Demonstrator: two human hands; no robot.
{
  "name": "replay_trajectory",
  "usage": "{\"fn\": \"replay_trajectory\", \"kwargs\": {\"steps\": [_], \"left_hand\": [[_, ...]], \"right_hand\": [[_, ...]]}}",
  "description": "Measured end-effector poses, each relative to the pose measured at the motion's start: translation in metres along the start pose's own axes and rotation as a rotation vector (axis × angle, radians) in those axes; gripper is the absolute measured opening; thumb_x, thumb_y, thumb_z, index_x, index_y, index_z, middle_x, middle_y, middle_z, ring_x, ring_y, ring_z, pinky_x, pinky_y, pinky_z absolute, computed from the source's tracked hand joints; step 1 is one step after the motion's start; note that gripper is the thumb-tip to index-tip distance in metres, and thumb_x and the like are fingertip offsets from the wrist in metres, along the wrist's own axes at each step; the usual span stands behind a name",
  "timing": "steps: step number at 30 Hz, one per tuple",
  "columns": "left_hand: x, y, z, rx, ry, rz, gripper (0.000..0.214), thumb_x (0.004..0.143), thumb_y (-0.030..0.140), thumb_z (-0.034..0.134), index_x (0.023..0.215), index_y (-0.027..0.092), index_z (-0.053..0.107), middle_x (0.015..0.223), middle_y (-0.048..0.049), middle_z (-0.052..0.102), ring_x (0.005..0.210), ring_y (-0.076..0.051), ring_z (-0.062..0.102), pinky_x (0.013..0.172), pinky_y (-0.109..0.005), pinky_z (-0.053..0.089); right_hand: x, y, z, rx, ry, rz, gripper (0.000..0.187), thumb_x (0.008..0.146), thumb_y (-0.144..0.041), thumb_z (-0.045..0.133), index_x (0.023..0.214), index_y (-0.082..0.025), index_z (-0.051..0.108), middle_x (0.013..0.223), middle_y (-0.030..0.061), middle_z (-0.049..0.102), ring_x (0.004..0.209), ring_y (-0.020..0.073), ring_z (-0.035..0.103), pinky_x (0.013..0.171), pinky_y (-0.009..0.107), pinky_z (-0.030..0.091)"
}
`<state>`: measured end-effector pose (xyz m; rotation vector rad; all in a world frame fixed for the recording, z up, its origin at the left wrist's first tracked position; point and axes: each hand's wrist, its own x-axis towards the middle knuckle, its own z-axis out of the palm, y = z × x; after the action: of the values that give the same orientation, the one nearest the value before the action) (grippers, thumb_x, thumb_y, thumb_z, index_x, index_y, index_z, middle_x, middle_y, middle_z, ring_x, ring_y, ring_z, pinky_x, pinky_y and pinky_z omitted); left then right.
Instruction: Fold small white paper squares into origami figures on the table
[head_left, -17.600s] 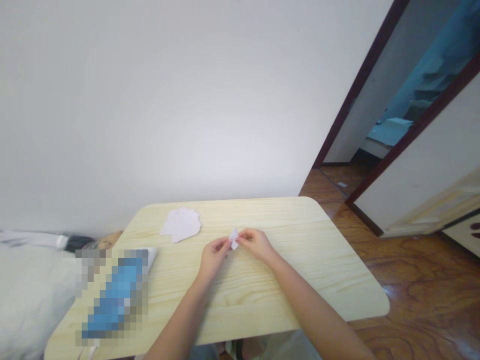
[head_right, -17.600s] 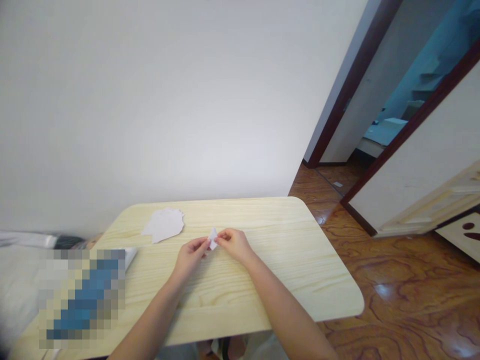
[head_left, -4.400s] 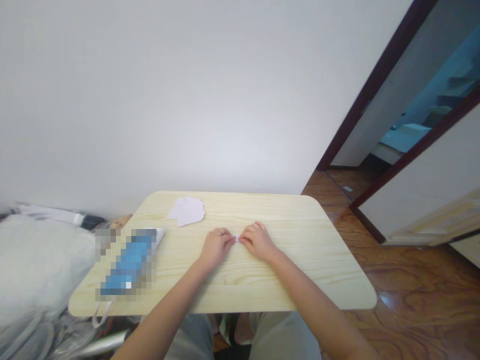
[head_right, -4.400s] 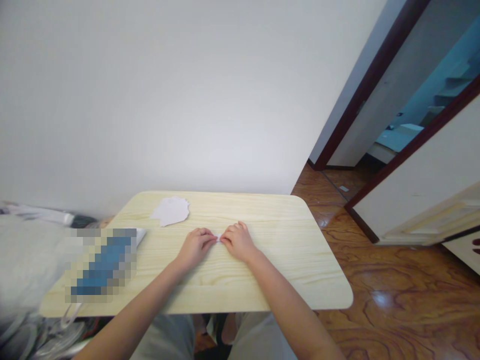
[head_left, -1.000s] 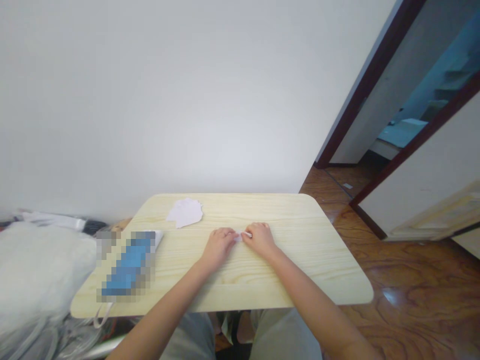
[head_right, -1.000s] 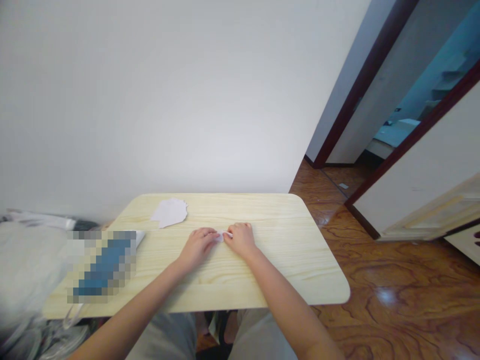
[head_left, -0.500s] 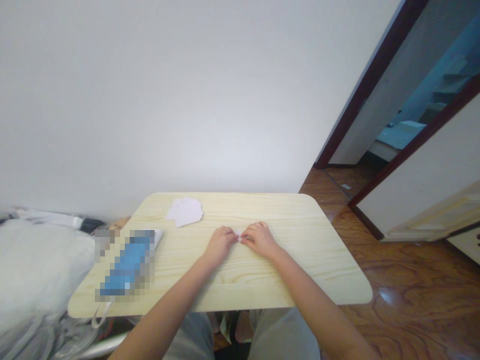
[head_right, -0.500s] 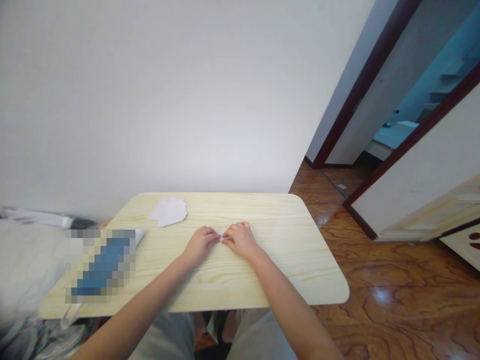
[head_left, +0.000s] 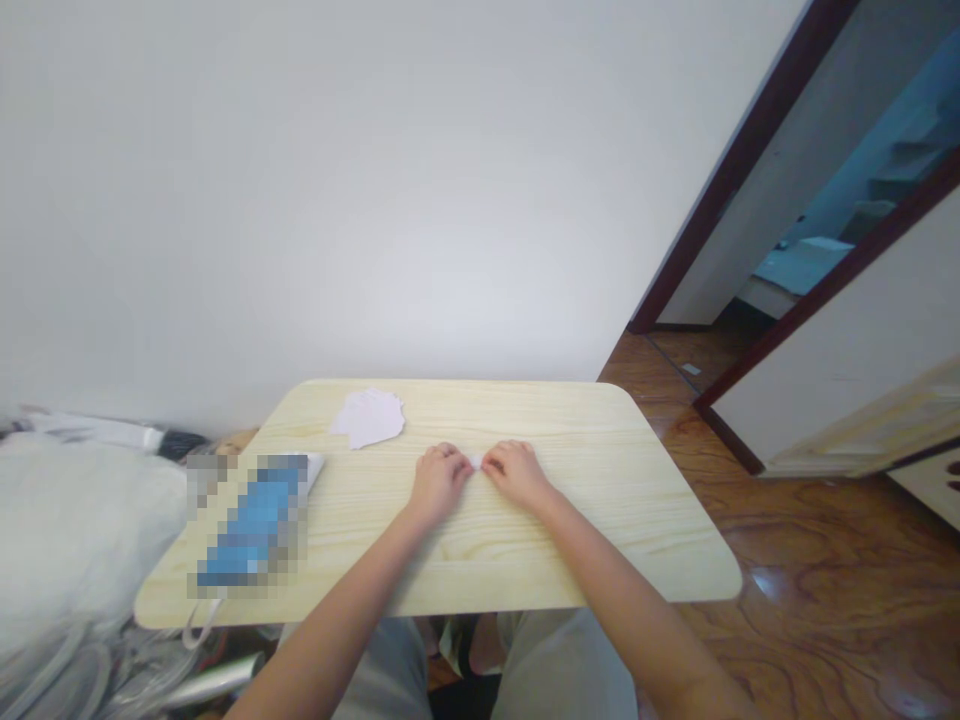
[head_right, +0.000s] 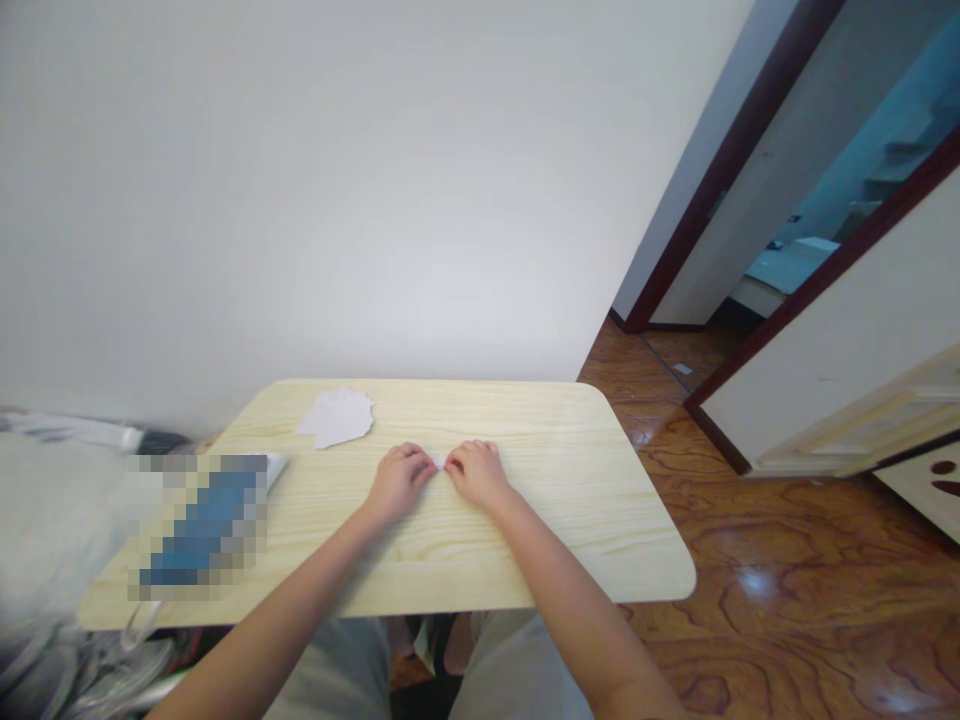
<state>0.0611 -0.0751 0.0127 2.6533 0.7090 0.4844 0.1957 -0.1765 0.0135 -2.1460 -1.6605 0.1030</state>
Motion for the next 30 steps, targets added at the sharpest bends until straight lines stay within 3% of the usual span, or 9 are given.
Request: {"fn": "replay_trajectory", "kwargs": {"steps": [9, 20, 25, 30], "left_hand": [[0.005, 0.007, -0.001, 0.049, -0.032, -0.124, 0.019, 0.076, 0.031, 0.050, 0.073, 0.022, 0.066, 0.091, -0.0049, 0.058, 0.089, -0.022, 0.050, 0.075, -0.036, 0.038], [0.007, 0.008, -0.005, 0.060, -0.068, -0.130, 0.018, 0.074, 0.032, 0.052, 0.073, 0.022, 0.066, 0.092, -0.0052, 0.057, 0.090, -0.024, 0.050, 0.073, -0.037, 0.037], [0.008, 0.007, -0.001, 0.045, -0.068, -0.161, 0.027, 0.077, 0.040, 0.047, 0.071, 0.022, 0.066, 0.091, -0.0051, 0.057, 0.091, -0.023, 0.049, 0.074, -0.037, 0.035], [0.008, 0.005, 0.005, 0.036, -0.037, -0.227, 0.020, 0.072, 0.039, 0.055, 0.078, 0.021, 0.060, 0.087, -0.0042, 0.058, 0.090, -0.022, 0.050, 0.075, -0.034, 0.034]], "right_hand": [[0.001, -0.002, 0.003, -0.003, 0.025, 0.065, 0.011, 0.077, -0.026, 0.054, 0.071, -0.021, 0.061, 0.079, 0.0016, 0.062, 0.081, 0.0157, 0.052, 0.076, 0.030, 0.029], [0.002, 0.002, 0.010, 0.019, 0.055, 0.120, 0.009, 0.072, -0.029, 0.061, 0.068, -0.021, 0.062, 0.079, 0.0012, 0.061, 0.083, 0.0169, 0.052, 0.080, 0.031, 0.029], [0.003, 0.004, 0.011, 0.050, 0.038, 0.135, 0.012, 0.072, -0.032, 0.061, 0.068, -0.021, 0.062, 0.079, 0.0013, 0.061, 0.082, 0.0165, 0.052, 0.079, 0.031, 0.029], [0.004, 0.005, 0.009, 0.101, 0.046, 0.161, 0.012, 0.069, -0.030, 0.064, 0.072, -0.019, 0.060, 0.076, -0.0001, 0.062, 0.079, 0.0151, 0.054, 0.078, 0.029, 0.030]]}}
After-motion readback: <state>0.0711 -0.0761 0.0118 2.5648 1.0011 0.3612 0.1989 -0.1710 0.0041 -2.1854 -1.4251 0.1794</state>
